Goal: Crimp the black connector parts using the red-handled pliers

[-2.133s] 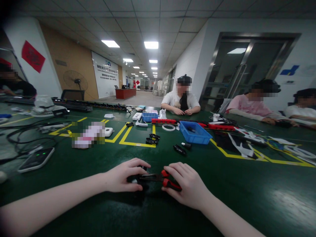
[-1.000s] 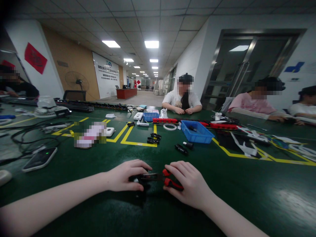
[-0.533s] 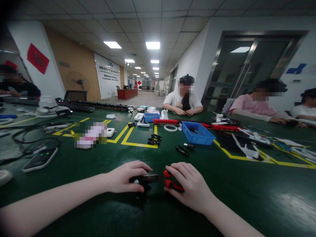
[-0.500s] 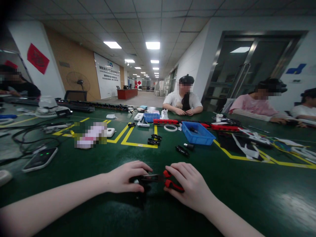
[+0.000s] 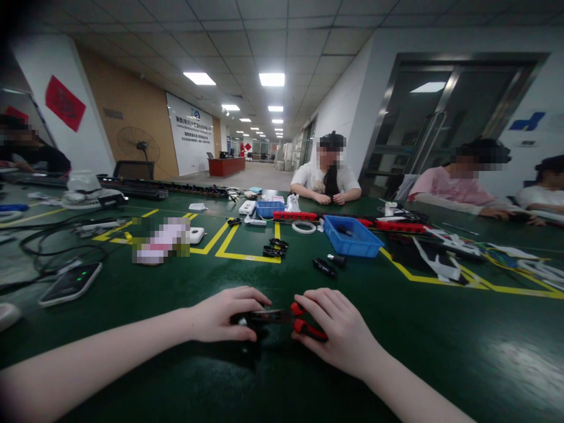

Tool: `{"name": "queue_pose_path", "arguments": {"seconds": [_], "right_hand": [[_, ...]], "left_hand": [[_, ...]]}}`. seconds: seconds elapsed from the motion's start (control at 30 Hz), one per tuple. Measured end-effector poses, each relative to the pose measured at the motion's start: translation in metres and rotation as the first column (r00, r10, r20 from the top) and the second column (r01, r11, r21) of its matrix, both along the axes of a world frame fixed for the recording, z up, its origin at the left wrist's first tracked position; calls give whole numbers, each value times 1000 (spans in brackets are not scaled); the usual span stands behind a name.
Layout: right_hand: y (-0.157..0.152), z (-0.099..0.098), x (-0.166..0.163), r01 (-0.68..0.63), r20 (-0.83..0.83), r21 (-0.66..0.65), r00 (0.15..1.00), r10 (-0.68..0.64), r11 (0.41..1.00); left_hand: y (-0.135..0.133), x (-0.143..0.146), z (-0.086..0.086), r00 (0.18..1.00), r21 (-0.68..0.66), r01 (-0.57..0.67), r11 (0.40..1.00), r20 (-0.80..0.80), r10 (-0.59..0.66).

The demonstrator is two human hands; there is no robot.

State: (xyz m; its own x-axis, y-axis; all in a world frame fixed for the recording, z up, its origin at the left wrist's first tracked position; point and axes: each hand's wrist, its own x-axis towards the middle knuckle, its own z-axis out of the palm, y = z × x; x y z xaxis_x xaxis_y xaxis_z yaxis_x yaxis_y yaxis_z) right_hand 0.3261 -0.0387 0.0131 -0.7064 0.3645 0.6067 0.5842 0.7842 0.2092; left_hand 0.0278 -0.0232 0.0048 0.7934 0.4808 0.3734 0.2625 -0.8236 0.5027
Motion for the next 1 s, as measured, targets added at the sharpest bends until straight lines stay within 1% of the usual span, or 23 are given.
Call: {"name": "queue_pose_path", "arguments": {"seconds": [0.23,0.37,0.57,0.7,0.83,1.0], "right_hand": [[1,-1,1,1,13,-17,1000,-1,1000],[2,-3,1,10,39,-75,999,-7,997],[4,-6,1,23,59,-142,998,-15,990],[5,-7,3,28,53,-166,998,-19,986],[7,-6,4,35,55,-162,998,-26,986],[7,-5,2,32,67,-132,997,-24,991]], "left_hand": [[1,1,-2,999,16,-18,1000,-51,19],[1,1,-4,996,33,-42,999,-71,44],[0,2,-4,996,17,-49,999,-76,50],[1,2,-4,995,54,-50,997,-86,55],[1,1,-6,993,93,-60,994,-93,69],[2,1,-7,994,108,-58,992,-87,68]]}}
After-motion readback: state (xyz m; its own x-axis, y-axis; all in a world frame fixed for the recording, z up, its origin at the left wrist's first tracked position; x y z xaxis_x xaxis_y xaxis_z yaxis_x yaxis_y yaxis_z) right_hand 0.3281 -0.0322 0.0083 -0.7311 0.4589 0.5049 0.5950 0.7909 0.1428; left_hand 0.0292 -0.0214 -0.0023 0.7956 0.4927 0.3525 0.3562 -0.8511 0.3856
